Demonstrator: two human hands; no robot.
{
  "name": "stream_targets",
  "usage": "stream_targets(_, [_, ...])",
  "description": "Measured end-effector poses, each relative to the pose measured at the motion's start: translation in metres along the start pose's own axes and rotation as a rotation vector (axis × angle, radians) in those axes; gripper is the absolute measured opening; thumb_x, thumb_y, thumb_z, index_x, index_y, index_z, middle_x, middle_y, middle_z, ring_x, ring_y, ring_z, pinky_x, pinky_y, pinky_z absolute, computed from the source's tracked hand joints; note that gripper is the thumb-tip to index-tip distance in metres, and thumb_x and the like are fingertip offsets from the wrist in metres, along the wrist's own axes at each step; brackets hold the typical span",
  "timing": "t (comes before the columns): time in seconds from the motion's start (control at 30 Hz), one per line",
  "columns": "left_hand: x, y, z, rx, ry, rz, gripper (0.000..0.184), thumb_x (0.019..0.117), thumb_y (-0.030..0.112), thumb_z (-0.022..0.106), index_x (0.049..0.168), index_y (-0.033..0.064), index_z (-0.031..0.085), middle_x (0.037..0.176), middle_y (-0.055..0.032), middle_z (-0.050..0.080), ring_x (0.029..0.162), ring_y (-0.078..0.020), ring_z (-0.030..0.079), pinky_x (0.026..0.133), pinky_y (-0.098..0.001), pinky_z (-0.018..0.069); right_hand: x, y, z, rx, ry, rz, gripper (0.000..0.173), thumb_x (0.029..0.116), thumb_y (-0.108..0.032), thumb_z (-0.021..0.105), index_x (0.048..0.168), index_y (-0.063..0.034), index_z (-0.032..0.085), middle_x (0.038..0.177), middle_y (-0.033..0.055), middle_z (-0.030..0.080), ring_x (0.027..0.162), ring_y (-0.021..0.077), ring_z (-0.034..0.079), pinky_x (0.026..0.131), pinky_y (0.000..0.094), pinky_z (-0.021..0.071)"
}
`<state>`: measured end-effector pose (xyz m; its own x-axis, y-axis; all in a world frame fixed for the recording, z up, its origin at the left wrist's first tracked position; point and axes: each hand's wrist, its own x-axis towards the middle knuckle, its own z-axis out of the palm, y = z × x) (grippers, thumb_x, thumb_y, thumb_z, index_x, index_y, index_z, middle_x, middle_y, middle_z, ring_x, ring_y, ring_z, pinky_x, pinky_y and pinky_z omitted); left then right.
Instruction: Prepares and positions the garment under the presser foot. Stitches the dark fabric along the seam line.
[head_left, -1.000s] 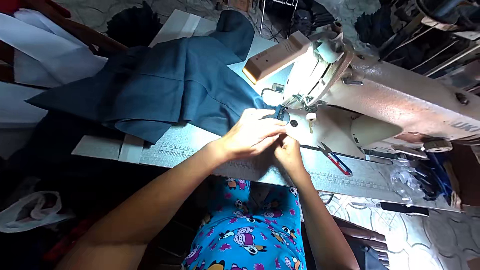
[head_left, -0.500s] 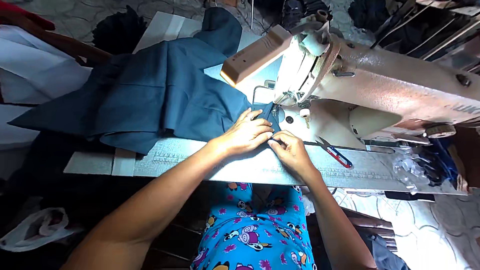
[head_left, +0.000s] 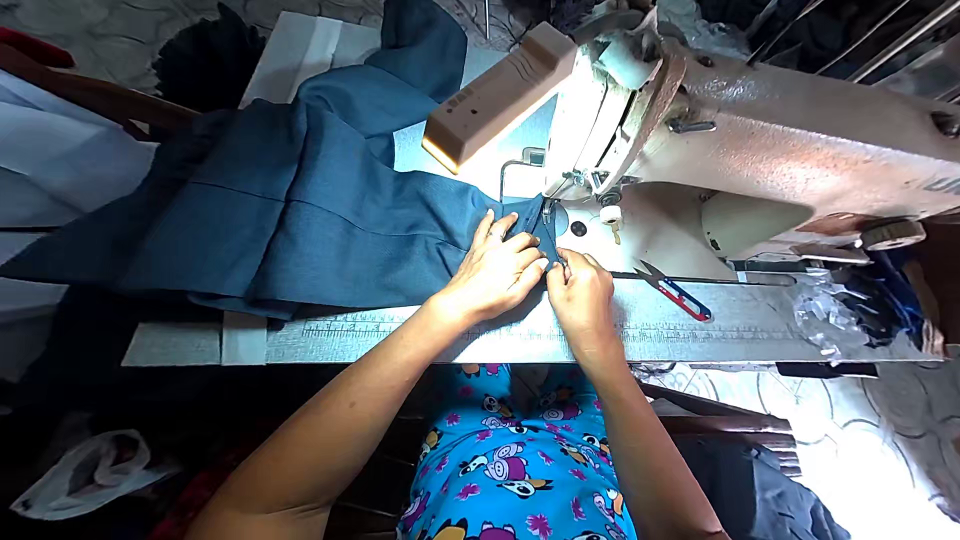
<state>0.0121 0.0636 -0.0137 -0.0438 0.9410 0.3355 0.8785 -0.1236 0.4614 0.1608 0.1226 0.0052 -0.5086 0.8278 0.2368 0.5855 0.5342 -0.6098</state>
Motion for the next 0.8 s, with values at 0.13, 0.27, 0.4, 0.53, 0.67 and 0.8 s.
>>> stream_targets(0.13, [-0.001, 0.002, -0.003, 0.025, -0.021, 0.005, 0.052, 0.1051, 0.033, 0.032, 0.108, 0.0098, 0.078, 0.126, -0.0119, 0.071, 0.134, -0.0452, 0.053, 0.114, -0.0771, 0.0129, -0.004, -0.011, 0.004, -0.142, -0.056, -0.010, 0.026, 0.0978, -0.003, 0.057, 0.118, 0.0065, 0.071, 0.100, 0.0243, 0.069, 0.078, 0.0371, 0.071, 0.066, 0.0503, 0.0579])
stream_targets(0.27, [-0.004, 0.007, -0.002, 0.058, -0.032, -0.002, 0.052, 0.1046, 0.032, 0.032, 0.106, 0.0094, 0.079, 0.126, -0.0121, 0.071, 0.136, -0.0467, 0.051, 0.113, -0.0798, 0.0108, -0.004, -0.016, -0.001, -0.206, -0.161, 0.001, 0.025, 0.0968, -0.001, 0.059, 0.117, 0.0071, 0.071, 0.100, 0.0244, 0.068, 0.081, 0.0385, 0.070, 0.067, 0.0509, 0.0576])
stream_targets(0.4, [-0.005, 0.012, 0.002, 0.051, -0.028, -0.015, 0.053, 0.1046, 0.031, 0.031, 0.104, 0.0082, 0.078, 0.130, -0.0127, 0.070, 0.138, -0.0463, 0.049, 0.114, -0.0786, 0.0109, 0.001, -0.017, -0.008, -0.194, -0.208, 0.024, 0.022, 0.0972, 0.000, 0.059, 0.114, 0.0065, 0.072, 0.102, 0.0239, 0.069, 0.085, 0.0391, 0.071, 0.070, 0.0523, 0.0575])
stream_targets(0.53, [-0.007, 0.013, 0.003, 0.078, -0.032, -0.020, 0.053, 0.1043, 0.031, 0.030, 0.110, 0.0093, 0.078, 0.134, -0.0115, 0.068, 0.138, -0.0459, 0.049, 0.114, -0.0782, 0.0116, 0.004, -0.021, -0.010, -0.207, -0.285, 0.086, 0.022, 0.0990, -0.002, 0.058, 0.115, 0.0051, 0.072, 0.106, 0.0234, 0.069, 0.090, 0.0391, 0.070, 0.074, 0.0525, 0.0575])
stream_targets(0.67, [-0.009, 0.010, 0.004, 0.086, -0.025, -0.019, 0.053, 0.1043, 0.032, 0.030, 0.112, 0.0101, 0.078, 0.135, -0.0116, 0.067, 0.139, -0.0470, 0.048, 0.113, -0.0790, 0.0135, 0.006, -0.023, -0.012, -0.218, -0.304, 0.097, 0.022, 0.0994, -0.004, 0.057, 0.113, 0.0048, 0.072, 0.106, 0.0229, 0.069, 0.090, 0.0390, 0.071, 0.073, 0.0529, 0.0572])
stream_targets(0.8, [-0.008, 0.006, 0.005, 0.048, -0.036, -0.039, 0.052, 0.1048, 0.032, 0.030, 0.115, 0.0115, 0.077, 0.138, -0.0115, 0.066, 0.140, -0.0466, 0.047, 0.114, -0.0776, 0.0152, 0.009, -0.021, -0.011, -0.210, -0.306, 0.097, 0.021, 0.1000, -0.005, 0.058, 0.112, 0.0050, 0.072, 0.105, 0.0228, 0.069, 0.090, 0.0391, 0.071, 0.072, 0.0532, 0.0570])
